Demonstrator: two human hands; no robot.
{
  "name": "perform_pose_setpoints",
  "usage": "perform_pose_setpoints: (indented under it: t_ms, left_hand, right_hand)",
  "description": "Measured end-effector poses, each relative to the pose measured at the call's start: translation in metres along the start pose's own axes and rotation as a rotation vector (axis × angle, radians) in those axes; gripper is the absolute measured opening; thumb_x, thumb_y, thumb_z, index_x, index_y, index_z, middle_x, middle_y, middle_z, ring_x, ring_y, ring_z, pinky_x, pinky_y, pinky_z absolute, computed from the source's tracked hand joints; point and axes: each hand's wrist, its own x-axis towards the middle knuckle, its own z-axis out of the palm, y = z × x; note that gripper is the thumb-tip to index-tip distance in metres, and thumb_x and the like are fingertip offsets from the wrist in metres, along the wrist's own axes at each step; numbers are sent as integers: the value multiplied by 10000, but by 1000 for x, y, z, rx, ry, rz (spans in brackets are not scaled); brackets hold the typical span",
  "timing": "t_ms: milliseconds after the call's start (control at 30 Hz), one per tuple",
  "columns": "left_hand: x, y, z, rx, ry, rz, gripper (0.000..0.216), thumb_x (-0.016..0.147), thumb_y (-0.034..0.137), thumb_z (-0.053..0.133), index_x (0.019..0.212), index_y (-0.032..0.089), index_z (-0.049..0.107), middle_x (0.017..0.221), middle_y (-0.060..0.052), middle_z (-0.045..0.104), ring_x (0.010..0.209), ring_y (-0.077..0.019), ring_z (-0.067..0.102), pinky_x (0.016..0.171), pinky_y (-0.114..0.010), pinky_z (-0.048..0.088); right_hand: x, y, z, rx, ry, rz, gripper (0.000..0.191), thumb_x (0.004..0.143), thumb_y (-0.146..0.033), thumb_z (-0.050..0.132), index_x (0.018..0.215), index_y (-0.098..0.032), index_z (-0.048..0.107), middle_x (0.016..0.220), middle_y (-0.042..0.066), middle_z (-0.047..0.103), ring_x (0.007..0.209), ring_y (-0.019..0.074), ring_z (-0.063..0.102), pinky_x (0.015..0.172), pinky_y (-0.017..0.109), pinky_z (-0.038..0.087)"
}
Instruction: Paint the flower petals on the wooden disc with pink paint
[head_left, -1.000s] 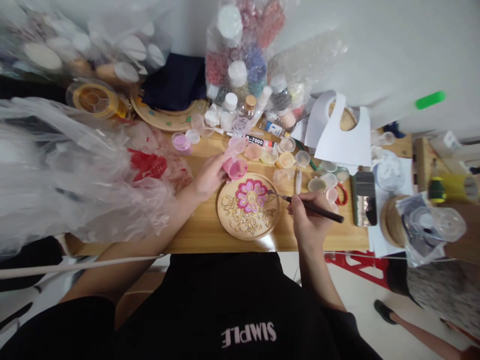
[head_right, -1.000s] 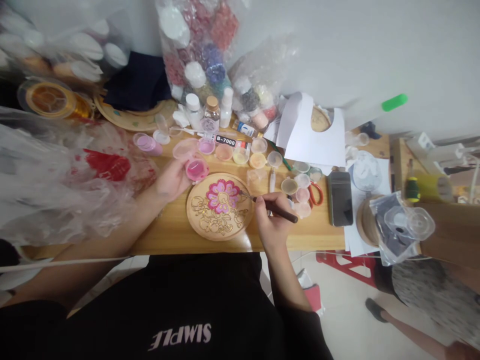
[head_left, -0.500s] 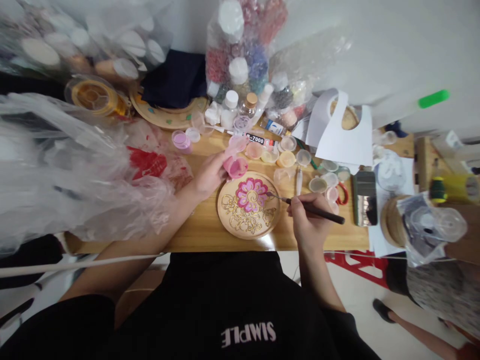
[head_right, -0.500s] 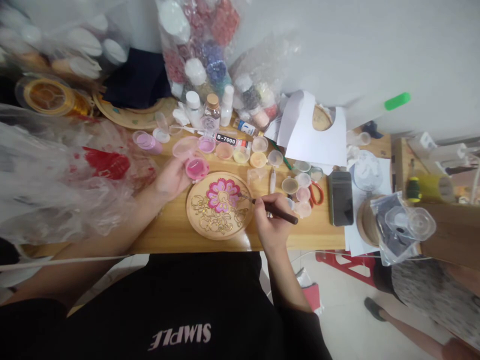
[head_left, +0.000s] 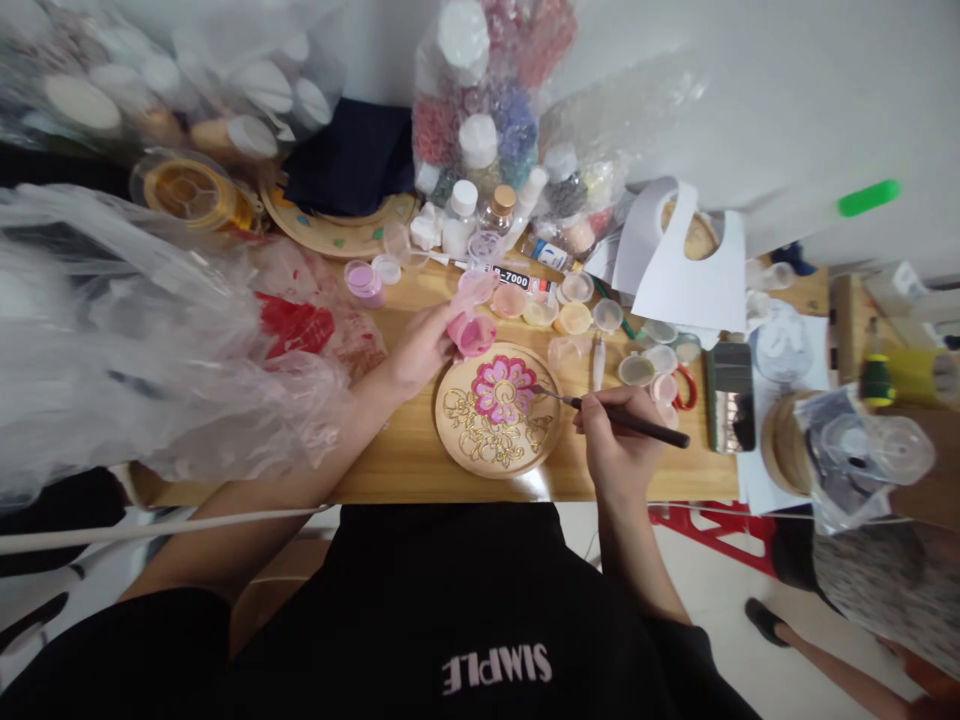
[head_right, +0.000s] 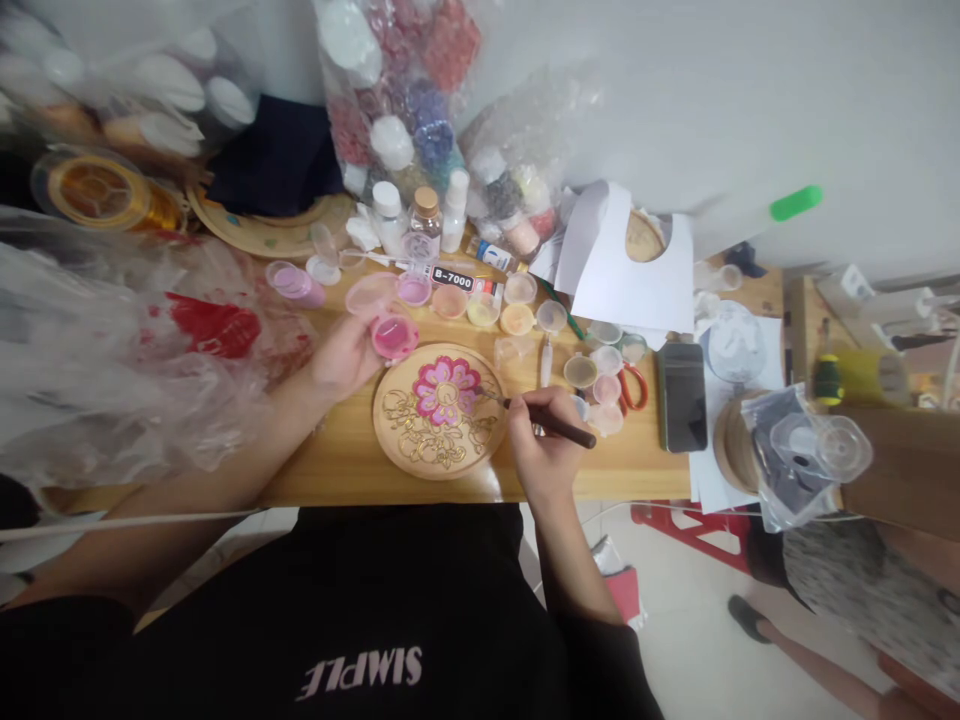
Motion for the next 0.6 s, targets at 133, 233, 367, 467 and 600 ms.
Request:
perform_pose_setpoints:
  t_ms: [133, 233, 367, 467, 600]
  left_hand:
    - [0, 0, 0, 3, 3, -6, 401, 998, 355, 629, 651, 176, 538, 570, 16, 535, 466, -82, 478, 452, -192, 370]
    - [0, 0, 0, 3, 3, -10, 392, 1006, 333, 615, 655, 175, 541, 566, 19, 528, 468, -82, 481, 458, -192, 376]
    - [0, 1, 1, -1, 8, -6, 398, 1016, 322, 614, 654, 176, 536, 555, 25, 512, 467, -85, 485, 460, -193, 378]
    - [0, 2, 1, -1, 6, -14, 428, 1034, 313, 584, 633, 176, 525, 542, 21, 512, 454, -84, 474, 455, -196, 376]
    - [-1, 3, 3, -4, 17, -15, 418, 1031, 296, 585, 635, 173, 536, 536, 19, 516, 452, -82, 476, 453, -192, 372]
  right_hand:
    - [0, 2, -1, -27, -5, 10, 170, 841, -307, 757, 739, -216, 656, 616, -36, 655, 533, 131, 611, 537, 265, 496]
    - [-1, 2, -1, -43, -5, 10, 182, 844, -330, 752, 741, -218, 654, 611, -38, 647, 532, 133, 611, 537, 270, 499]
    - [0, 2, 0, -35, 9, 10, 173, 828, -318, 749, 727, -219, 649, 610, -36, 646, 533, 135, 610, 531, 268, 495]
    - [0, 2, -1, -27, 10, 13, 158, 819, -301, 747, 729, -222, 645, 612, -37, 651, 533, 136, 606, 528, 268, 492]
    - [2, 1, -1, -37, 13, 13, 165, 822, -310, 741, 730, -226, 633, 602, -41, 644, 527, 136, 599, 529, 273, 490]
